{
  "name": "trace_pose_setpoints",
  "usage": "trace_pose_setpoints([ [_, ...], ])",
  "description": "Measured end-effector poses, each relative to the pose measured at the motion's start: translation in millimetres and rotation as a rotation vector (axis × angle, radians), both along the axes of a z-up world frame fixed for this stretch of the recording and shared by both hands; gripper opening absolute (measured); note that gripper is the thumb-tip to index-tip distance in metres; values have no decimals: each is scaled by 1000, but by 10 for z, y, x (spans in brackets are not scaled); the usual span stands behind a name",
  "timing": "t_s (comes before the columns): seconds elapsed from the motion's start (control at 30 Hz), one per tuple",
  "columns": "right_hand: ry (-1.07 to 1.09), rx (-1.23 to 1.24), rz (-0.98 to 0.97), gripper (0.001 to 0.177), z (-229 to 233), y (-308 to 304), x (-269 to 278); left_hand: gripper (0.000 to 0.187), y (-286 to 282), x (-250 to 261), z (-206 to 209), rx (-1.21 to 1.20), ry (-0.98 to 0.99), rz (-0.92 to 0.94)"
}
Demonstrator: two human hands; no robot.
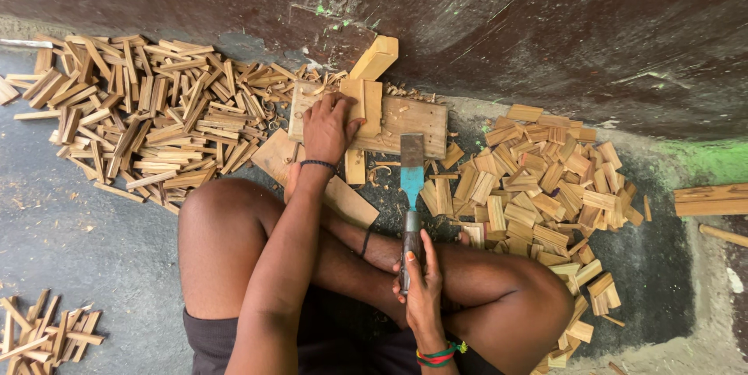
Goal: The person sits cross-legged on the floor and uses a chisel and a mallet to carve small wooden blocks. They repeatedly strike the chisel to shape the wood, occasionally picking up new blocks from a pile of wood scraps surrounding them.
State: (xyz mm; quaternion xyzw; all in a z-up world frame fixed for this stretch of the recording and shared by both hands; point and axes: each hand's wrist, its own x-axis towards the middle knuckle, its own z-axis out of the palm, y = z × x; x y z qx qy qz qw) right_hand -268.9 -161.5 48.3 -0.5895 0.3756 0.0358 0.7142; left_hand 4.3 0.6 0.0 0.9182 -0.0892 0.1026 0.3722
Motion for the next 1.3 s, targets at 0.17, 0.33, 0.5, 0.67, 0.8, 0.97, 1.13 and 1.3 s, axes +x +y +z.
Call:
trace_pose_setpoints([
  [0.17, 5, -18, 9, 65, 44, 7, 10, 57, -12, -10, 14, -85, 8, 39],
  [0.33, 10, -6, 4, 61, 135, 27, -12, 81, -29, -20, 140, -159, -188, -46],
  [0.5, -29, 46, 17, 60, 269, 102, -13, 62, -324, -277, 346, -202, -168, -463],
  [0.67, -49, 86, 74, 59, 393, 160, 54, 54, -652, -535, 473, -235, -185, -733],
  [0.8, -54, 128, 108, 58, 470, 157, 118, 42, -620, -549, 488, -177, -79, -743],
  [0.97, -39, 146, 124, 59, 515, 181, 160, 40, -537, -529, 495, -195, -107, -713],
  [1.13, -49, 148, 147, 60, 523, 182, 184, 38, -506, -530, 513, -206, -101, -690],
  [1.3, -24, 120, 179, 60, 516, 138, 212, 39, -494, -479, 503, -201, 57, -661],
])
